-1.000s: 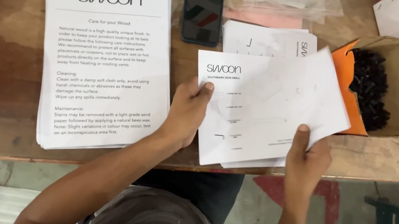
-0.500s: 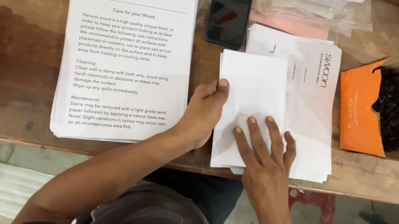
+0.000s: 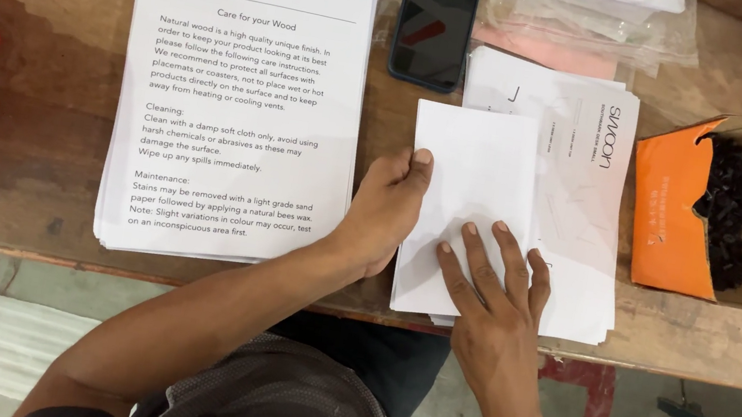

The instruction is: Folding product care instruction papers and placing them into small red bags.

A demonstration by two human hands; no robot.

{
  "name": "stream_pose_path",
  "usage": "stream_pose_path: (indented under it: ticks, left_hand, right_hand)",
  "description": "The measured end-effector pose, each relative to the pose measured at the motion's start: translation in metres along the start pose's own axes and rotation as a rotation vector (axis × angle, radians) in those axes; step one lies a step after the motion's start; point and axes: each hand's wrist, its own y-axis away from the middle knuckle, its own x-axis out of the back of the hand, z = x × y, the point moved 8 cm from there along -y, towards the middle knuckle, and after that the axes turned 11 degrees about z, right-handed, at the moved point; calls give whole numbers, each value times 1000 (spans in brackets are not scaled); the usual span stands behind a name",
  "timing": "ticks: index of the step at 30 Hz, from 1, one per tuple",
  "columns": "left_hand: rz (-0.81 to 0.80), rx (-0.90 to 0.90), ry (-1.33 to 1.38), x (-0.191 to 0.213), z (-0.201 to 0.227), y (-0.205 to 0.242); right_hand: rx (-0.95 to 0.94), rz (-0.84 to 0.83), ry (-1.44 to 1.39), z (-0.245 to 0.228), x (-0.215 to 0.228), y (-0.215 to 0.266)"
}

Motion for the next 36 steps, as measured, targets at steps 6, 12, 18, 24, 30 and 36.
stream_pose_path:
  ticks: [6, 12, 18, 24, 30, 36]
  left_hand:
    - [42, -154, -142, 0, 8, 7]
    - [88, -572, -472, -20, 51, 34]
    - [16, -680, -481, -25, 40, 22]
    - [-55, -692, -760, -36, 66, 31]
    - [-138, -647, -1187, -38, 44, 18]
    - [-133, -615, -1164, -38, 41, 17]
  right_hand:
    - [3, -62, -67, 2, 14, -4]
    - [29, -20, -343, 22, 55, -18]
    - [-112, 51, -257, 62, 15, -48]
    - [-61, 36, -92, 74, -34, -38]
    - [-83, 156, 67, 70, -17, -45]
    - [-58, 128, 257, 67, -5, -32]
